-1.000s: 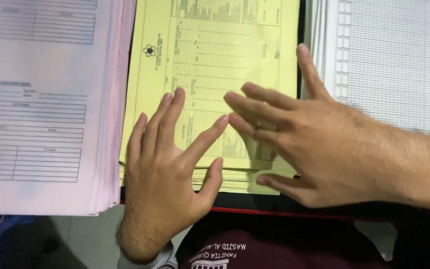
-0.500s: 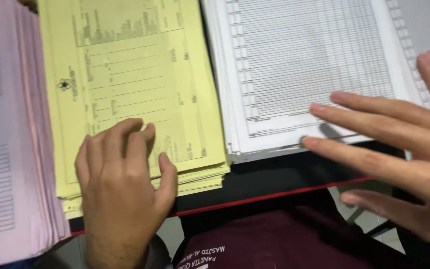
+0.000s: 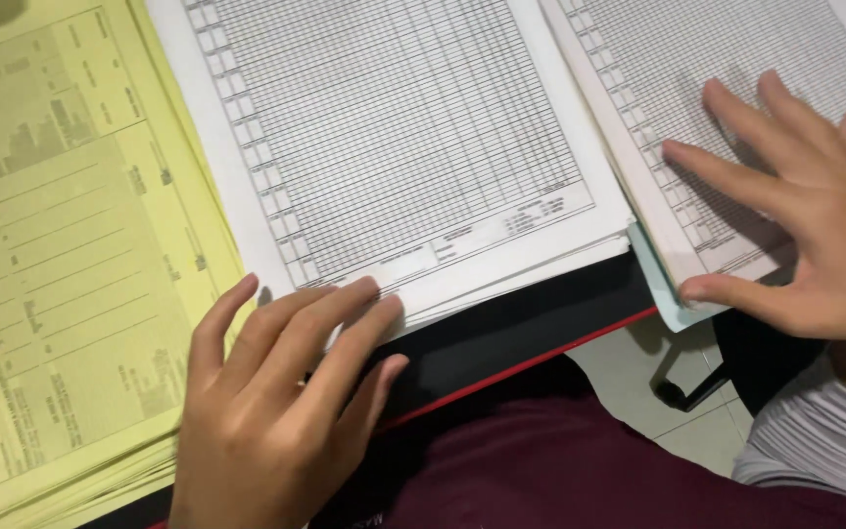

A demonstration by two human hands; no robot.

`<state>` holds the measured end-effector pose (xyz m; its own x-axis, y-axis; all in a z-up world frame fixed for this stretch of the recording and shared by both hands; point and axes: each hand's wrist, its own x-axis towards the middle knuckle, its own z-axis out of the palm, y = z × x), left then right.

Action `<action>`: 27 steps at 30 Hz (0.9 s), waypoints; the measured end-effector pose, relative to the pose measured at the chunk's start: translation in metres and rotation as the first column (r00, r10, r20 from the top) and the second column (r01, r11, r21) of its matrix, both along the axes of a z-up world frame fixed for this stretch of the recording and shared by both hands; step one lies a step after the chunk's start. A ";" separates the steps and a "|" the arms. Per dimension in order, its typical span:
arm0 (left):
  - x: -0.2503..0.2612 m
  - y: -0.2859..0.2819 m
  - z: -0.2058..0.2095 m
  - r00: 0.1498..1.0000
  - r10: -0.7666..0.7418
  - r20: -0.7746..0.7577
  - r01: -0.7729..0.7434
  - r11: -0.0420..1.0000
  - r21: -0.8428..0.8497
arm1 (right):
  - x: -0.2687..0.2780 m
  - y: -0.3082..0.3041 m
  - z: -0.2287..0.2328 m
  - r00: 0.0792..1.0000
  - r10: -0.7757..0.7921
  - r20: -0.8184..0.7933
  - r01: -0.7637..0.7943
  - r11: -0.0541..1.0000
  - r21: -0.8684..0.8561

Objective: Sorting and reviewing various stacks of printed forms and documents on a desk

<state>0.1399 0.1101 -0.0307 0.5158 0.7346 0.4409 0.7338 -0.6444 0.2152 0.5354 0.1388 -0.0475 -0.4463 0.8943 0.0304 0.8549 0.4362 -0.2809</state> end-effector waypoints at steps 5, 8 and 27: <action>0.005 -0.002 -0.004 0.999 0.046 0.021 -0.045 0.998 -0.045 | -0.002 0.002 -0.001 0.999 -0.029 0.032 0.033 0.986 -0.165; 0.006 -0.003 -0.006 0.996 0.073 0.043 -0.070 0.995 -0.068 | -0.002 0.002 0.000 1.000 -0.030 0.004 0.030 0.983 -0.183; 0.008 -0.003 -0.006 0.996 0.082 0.019 -0.081 0.995 -0.056 | 0.048 -0.053 0.000 0.964 -0.205 -0.172 0.230 0.963 0.142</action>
